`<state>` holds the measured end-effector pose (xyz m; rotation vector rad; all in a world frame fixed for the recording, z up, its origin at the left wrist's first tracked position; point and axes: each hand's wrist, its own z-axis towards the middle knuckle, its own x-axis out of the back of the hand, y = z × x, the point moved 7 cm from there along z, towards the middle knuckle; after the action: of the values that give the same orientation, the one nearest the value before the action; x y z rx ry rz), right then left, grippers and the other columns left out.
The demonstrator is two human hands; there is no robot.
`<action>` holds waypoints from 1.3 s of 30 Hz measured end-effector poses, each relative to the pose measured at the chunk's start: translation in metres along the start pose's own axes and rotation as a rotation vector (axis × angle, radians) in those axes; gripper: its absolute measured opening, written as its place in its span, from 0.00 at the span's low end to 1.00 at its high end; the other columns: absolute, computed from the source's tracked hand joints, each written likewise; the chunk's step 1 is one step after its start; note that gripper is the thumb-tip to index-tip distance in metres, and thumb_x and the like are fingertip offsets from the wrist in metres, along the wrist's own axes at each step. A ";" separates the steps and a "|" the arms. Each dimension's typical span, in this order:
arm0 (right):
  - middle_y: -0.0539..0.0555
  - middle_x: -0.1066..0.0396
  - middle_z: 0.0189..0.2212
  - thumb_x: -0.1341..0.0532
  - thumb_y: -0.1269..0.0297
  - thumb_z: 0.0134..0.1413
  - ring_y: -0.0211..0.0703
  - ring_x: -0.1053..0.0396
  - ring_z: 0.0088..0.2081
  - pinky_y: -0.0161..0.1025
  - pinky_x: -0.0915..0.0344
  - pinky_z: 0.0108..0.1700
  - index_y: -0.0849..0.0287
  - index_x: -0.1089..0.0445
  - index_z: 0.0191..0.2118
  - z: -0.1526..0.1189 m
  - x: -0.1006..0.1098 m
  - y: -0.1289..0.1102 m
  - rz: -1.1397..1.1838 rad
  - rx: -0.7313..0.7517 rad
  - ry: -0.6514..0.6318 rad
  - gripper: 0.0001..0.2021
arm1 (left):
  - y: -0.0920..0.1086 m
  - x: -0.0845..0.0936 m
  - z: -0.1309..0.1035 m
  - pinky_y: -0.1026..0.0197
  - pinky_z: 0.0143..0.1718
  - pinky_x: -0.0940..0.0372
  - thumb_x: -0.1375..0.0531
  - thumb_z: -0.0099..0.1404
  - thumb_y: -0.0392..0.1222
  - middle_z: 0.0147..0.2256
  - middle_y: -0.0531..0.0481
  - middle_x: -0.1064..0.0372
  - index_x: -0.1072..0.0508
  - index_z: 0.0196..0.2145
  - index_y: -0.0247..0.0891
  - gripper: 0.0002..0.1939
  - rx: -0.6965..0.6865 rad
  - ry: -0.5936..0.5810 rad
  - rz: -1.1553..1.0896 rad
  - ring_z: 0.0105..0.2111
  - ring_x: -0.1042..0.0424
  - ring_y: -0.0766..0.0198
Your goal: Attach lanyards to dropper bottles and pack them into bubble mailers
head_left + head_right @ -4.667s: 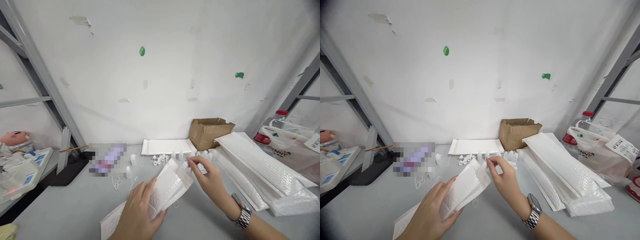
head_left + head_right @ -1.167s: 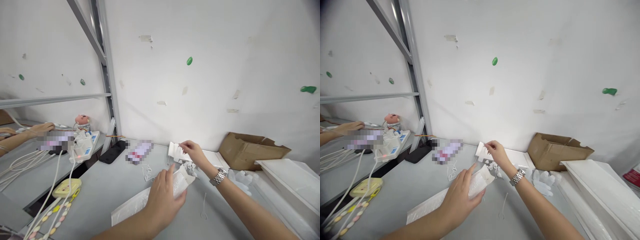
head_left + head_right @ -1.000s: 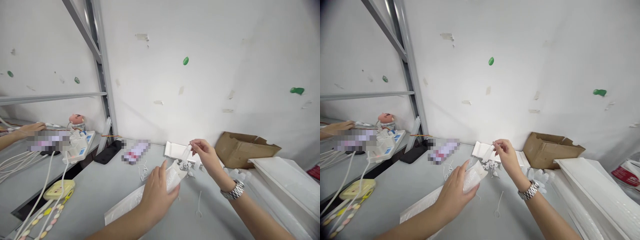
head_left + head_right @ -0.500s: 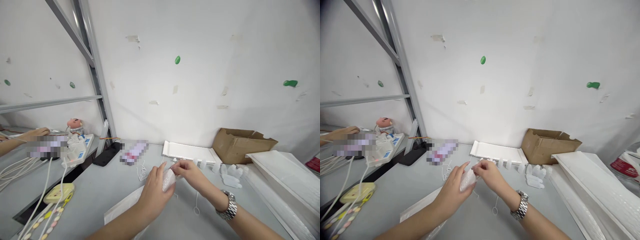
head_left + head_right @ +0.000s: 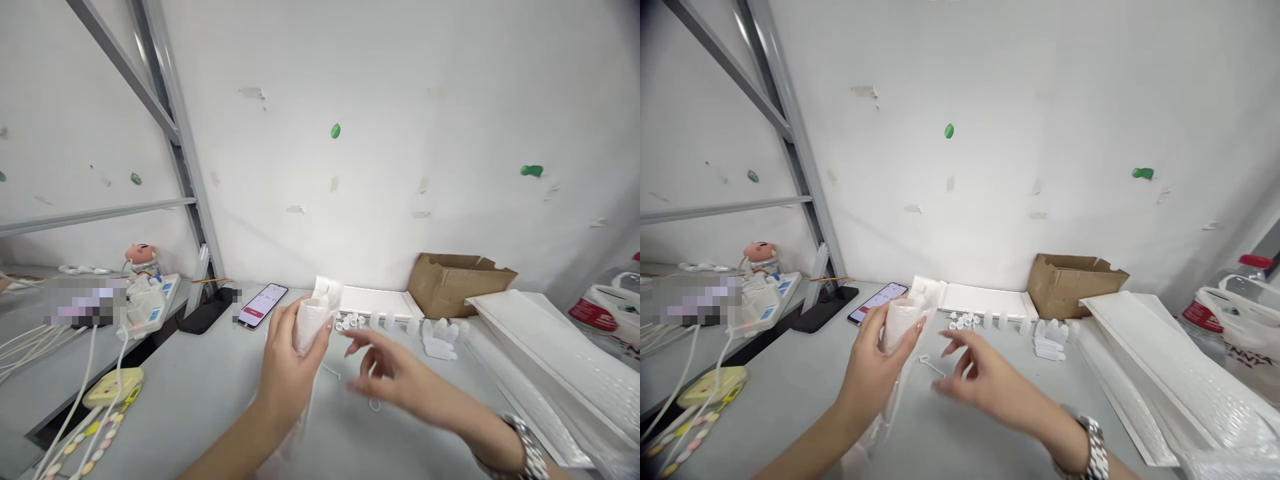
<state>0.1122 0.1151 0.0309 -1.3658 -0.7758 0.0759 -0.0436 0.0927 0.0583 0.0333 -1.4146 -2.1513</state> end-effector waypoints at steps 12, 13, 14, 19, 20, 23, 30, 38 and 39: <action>0.51 0.34 0.43 0.38 0.64 0.47 0.44 0.35 0.39 0.38 0.35 0.38 0.51 0.36 0.47 -0.032 -0.001 -0.018 -0.097 0.173 0.010 0.18 | 0.024 -0.029 -0.044 0.45 0.53 0.43 0.32 0.43 0.50 0.61 0.43 0.54 0.64 0.61 0.50 0.57 0.083 -0.493 -0.398 0.59 0.52 0.43; 0.51 0.34 0.44 0.37 0.64 0.47 0.44 0.35 0.40 0.38 0.35 0.39 0.51 0.36 0.46 -0.034 0.001 -0.016 -0.093 0.169 0.013 0.18 | 0.024 -0.028 -0.047 0.43 0.54 0.45 0.32 0.41 0.51 0.61 0.43 0.54 0.63 0.61 0.49 0.58 0.078 -0.516 -0.390 0.60 0.55 0.42; 0.51 0.33 0.44 0.37 0.63 0.46 0.45 0.35 0.41 0.39 0.35 0.40 0.51 0.35 0.46 -0.035 0.001 -0.015 -0.085 0.163 0.011 0.18 | 0.024 -0.028 -0.049 0.42 0.55 0.48 0.31 0.39 0.52 0.61 0.43 0.55 0.63 0.62 0.48 0.59 0.067 -0.537 -0.381 0.60 0.57 0.42; 0.52 0.31 0.43 0.37 0.58 0.48 0.48 0.34 0.43 0.41 0.35 0.41 0.51 0.34 0.47 -0.037 0.007 -0.013 -0.077 0.168 0.047 0.18 | 0.011 -0.030 -0.046 0.43 0.57 0.51 0.31 0.42 0.46 0.59 0.42 0.49 0.57 0.60 0.46 0.53 0.117 -0.540 -0.352 0.60 0.54 0.44; 0.53 0.32 0.45 0.37 0.58 0.48 0.49 0.35 0.44 0.41 0.35 0.41 0.51 0.34 0.48 -0.036 0.009 -0.012 -0.080 0.180 0.073 0.19 | 0.005 -0.034 -0.045 0.44 0.56 0.48 0.32 0.44 0.44 0.57 0.43 0.45 0.54 0.60 0.46 0.50 0.156 -0.565 -0.350 0.58 0.50 0.45; 0.53 0.33 0.47 0.39 0.58 0.49 0.49 0.36 0.47 0.42 0.35 0.43 0.52 0.36 0.50 -0.033 0.006 -0.006 -0.035 0.191 0.082 0.20 | -0.008 -0.052 -0.047 0.47 0.52 0.43 0.30 0.39 0.39 0.52 0.45 0.38 0.45 0.55 0.44 0.47 0.206 -0.751 -0.372 0.53 0.41 0.48; 0.54 0.34 0.48 0.41 0.57 0.52 0.49 0.36 0.48 0.46 0.37 0.48 0.52 0.38 0.50 -0.029 0.008 -0.010 -0.071 0.237 0.191 0.19 | -0.013 -0.071 -0.038 0.50 0.44 0.35 0.33 0.45 0.41 0.41 0.45 0.28 0.31 0.44 0.36 0.27 0.243 -0.828 -0.396 0.44 0.31 0.49; 0.55 0.29 0.41 0.39 0.55 0.49 0.49 0.32 0.44 0.46 0.34 0.44 0.57 0.35 0.45 -0.002 0.012 0.016 0.167 0.073 0.156 0.18 | -0.042 -0.080 -0.027 0.49 0.48 0.39 0.38 0.53 0.49 0.46 0.41 0.29 0.32 0.47 0.35 0.25 0.450 -0.976 -0.630 0.47 0.32 0.50; 0.56 0.29 0.41 0.39 0.54 0.49 0.50 0.31 0.43 0.46 0.33 0.44 0.58 0.34 0.44 0.001 0.014 0.019 0.202 0.059 0.161 0.18 | -0.047 -0.081 -0.029 0.49 0.49 0.39 0.38 0.54 0.49 0.46 0.41 0.30 0.32 0.47 0.35 0.25 0.478 -0.979 -0.635 0.48 0.32 0.50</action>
<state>0.1295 0.1269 0.0204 -1.3727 -0.4959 0.1448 0.0132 0.1189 -0.0167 -0.5230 -2.7628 -2.3441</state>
